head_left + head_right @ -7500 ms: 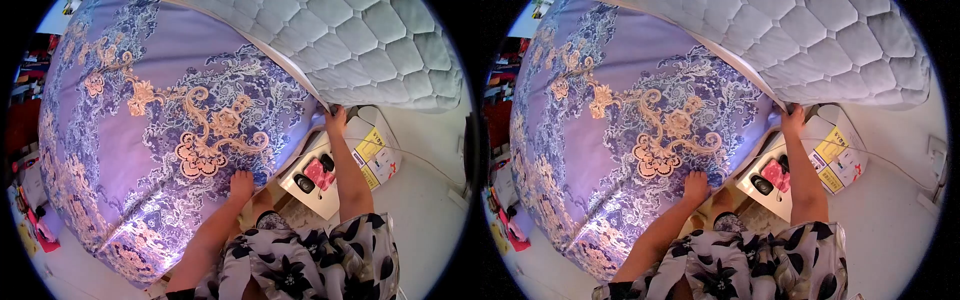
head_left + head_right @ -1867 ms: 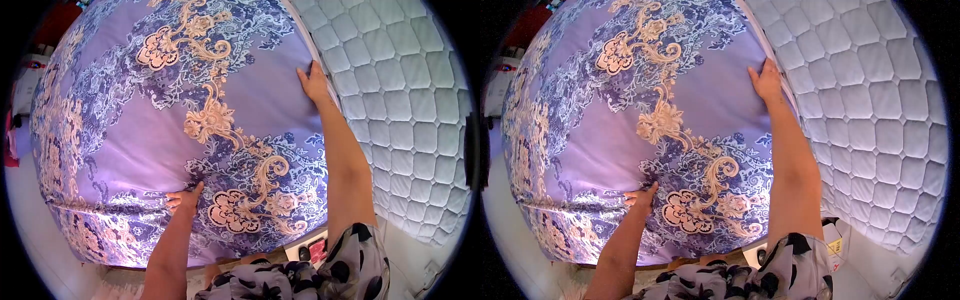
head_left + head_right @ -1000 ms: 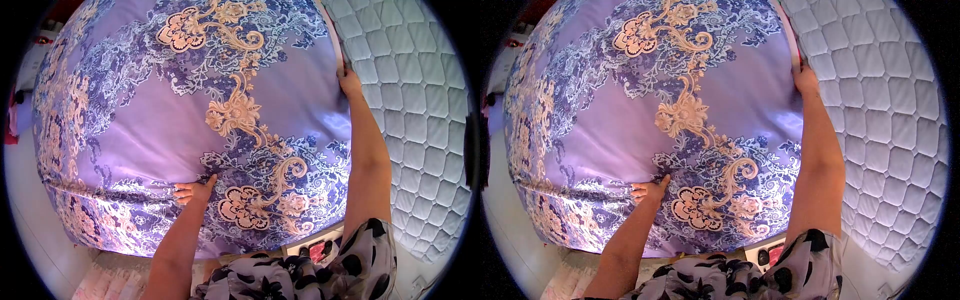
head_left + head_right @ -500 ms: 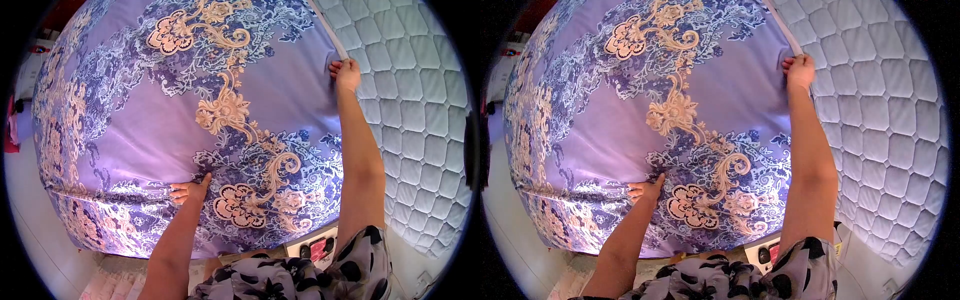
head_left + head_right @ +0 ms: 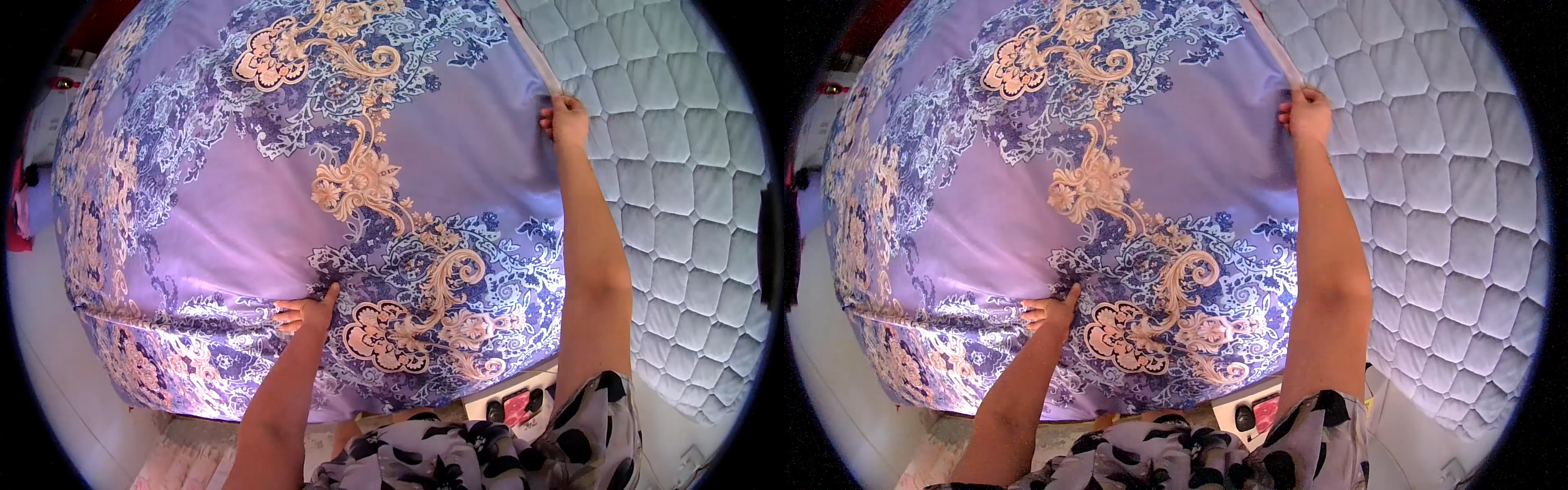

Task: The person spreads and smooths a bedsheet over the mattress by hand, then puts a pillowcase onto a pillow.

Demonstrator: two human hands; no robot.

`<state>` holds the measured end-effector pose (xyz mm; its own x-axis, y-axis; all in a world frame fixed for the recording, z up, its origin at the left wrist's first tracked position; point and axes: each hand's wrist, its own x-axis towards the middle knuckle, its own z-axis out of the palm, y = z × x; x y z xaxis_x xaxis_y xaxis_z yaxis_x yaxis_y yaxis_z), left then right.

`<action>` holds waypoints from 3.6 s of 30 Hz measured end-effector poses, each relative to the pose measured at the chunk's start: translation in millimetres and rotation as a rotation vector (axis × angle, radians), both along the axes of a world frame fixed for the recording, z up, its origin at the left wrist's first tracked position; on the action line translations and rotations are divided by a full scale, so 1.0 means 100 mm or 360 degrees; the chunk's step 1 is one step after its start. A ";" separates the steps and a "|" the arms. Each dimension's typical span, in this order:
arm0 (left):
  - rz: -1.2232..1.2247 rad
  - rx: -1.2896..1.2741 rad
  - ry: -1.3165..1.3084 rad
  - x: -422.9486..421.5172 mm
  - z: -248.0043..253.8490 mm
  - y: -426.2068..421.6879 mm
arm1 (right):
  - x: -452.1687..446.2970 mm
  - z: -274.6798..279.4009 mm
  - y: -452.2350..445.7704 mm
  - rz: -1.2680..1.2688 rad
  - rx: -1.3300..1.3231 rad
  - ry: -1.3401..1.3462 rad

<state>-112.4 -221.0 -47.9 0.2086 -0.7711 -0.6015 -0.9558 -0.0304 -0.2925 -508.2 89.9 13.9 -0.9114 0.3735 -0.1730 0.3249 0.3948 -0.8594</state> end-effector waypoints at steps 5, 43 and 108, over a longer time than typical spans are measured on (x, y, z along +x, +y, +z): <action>-0.0024 0.0013 -0.0026 -0.01 0.02 0.01 | -0.06 -0.29 0.06 0.0112 0.0226 0.0149; 0.0014 0.0182 0.0648 0.24 0.07 0.03 | 0.13 -0.54 0.08 0.0507 0.1316 0.0661; -0.0267 0.0337 0.1672 5.00 0.38 -1.64 | 6.65 0.26 -4.72 0.3070 0.0952 0.0707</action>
<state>387.2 -385.3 -10.1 -0.5868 -0.6016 -0.5420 -0.7188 0.0787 0.6908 156.4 -382.2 40.1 -0.0518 -0.9907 -0.1255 -0.9070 0.0993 -0.4093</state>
